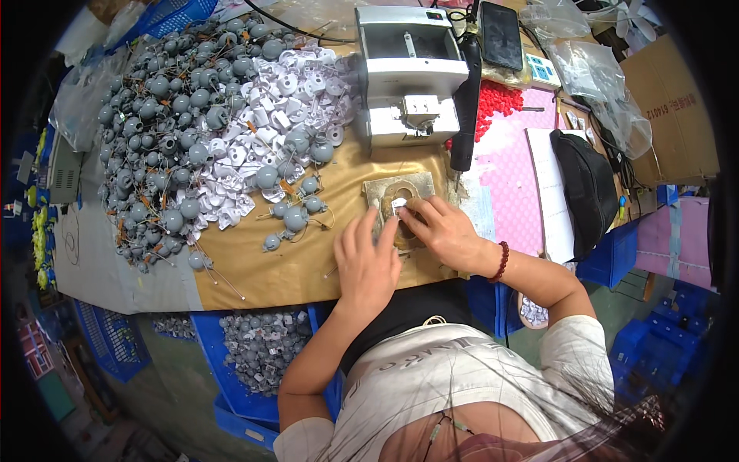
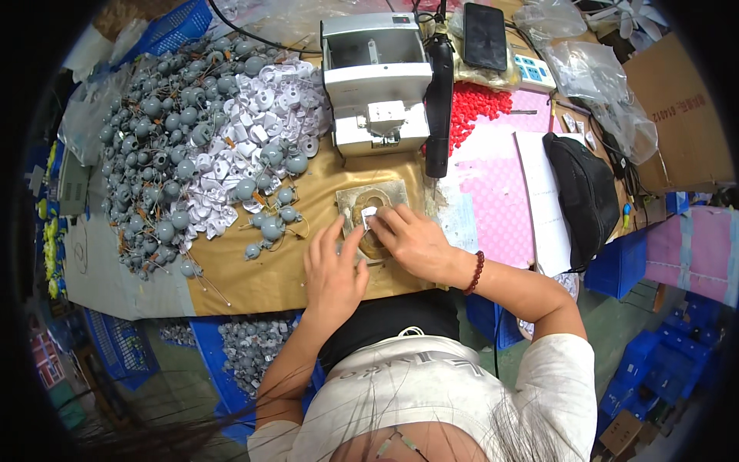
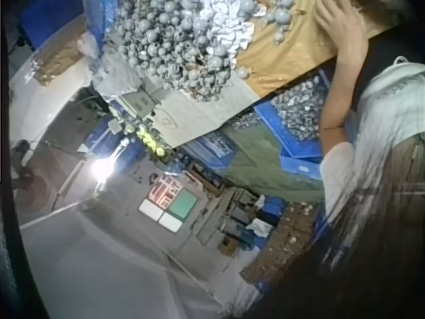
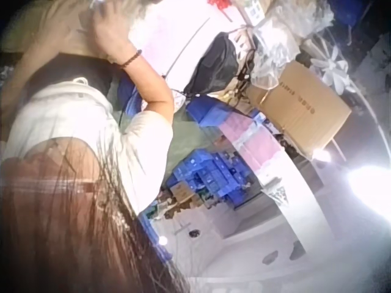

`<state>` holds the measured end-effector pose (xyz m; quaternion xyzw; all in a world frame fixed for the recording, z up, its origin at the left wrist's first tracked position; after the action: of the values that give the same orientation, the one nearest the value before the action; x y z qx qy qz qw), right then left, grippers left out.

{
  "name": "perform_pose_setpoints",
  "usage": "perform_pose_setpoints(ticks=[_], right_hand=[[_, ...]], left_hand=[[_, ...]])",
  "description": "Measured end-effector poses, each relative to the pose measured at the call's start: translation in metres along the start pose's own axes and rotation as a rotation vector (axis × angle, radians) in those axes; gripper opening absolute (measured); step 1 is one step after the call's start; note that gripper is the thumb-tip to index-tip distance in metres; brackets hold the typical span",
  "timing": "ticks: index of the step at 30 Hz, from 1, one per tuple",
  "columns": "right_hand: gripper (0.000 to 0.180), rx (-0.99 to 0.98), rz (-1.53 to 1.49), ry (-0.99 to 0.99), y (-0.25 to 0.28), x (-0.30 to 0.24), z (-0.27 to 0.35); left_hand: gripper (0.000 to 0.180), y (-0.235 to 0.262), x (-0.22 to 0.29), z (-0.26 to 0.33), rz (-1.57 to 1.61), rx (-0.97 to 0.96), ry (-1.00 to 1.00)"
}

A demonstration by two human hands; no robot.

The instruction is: The person is assembling small grey and red plastic parts using a pneumatic tool and a jig on a factory workbench.

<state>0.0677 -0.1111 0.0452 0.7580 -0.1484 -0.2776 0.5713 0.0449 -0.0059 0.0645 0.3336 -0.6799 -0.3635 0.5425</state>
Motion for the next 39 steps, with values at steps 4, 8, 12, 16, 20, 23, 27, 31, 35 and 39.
perform_pose_setpoints(ticks=[4, 8, 12, 16, 20, 23, 27, 31, 35, 39], right_hand=[[0.050, 0.094, -0.228, 0.031, 0.014, 0.022, 0.004], [0.036, 0.207, -0.694, -0.337, 0.032, 0.082, 0.041], [0.034, 0.139, -0.495, -0.268, 0.015, 0.068, 0.050], [0.025, 0.369, -0.186, -0.300, 0.014, 0.070, 0.055], [0.027, 0.628, -0.755, -0.604, -0.003, 0.107, 0.062], [0.034, 0.803, -1.415, -0.579, -0.023, 0.109, 0.051], [0.044, 0.570, -2.001, -0.452, -0.020, 0.083, 0.010], [0.047, 0.076, -1.392, -0.571, -0.035, 0.093, 0.007], [0.047, 0.055, -0.680, -0.157, 0.011, 0.070, -0.032], [0.043, -0.023, -0.625, -0.120, 0.003, 0.063, -0.040]], left_hand=[[0.050, -0.030, 0.002, -0.006, -0.128, 0.027, -0.077], [0.048, -0.035, 0.004, -0.009, -0.130, 0.021, -0.117], [0.050, -0.041, 0.002, -0.010, -0.111, 0.006, -0.124], [0.049, -0.040, 0.002, -0.010, -0.112, 0.008, -0.159], [0.048, -0.040, 0.001, -0.009, -0.108, 0.001, -0.166], [0.046, -0.039, 0.000, -0.009, -0.103, -0.009, -0.162], [0.043, -0.038, 0.000, -0.011, -0.102, 0.005, -0.176], [0.039, -0.036, 0.001, -0.014, -0.078, 0.008, -0.195], [0.036, -0.032, -0.003, -0.016, -0.019, 0.001, -0.219], [0.035, -0.031, -0.006, -0.016, 0.018, 0.001, -0.231]])
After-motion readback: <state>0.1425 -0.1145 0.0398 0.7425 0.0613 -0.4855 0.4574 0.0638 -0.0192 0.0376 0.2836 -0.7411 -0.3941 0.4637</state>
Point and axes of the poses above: each hand's wrist, its own z-axis away from the middle knuckle, its own y-axis out of the back of the hand, x = y × z, the point moved 10 cm from there along -z, towards the middle knuckle, and after that the axes turned 8 degrees about y, right-handed, at the moved point
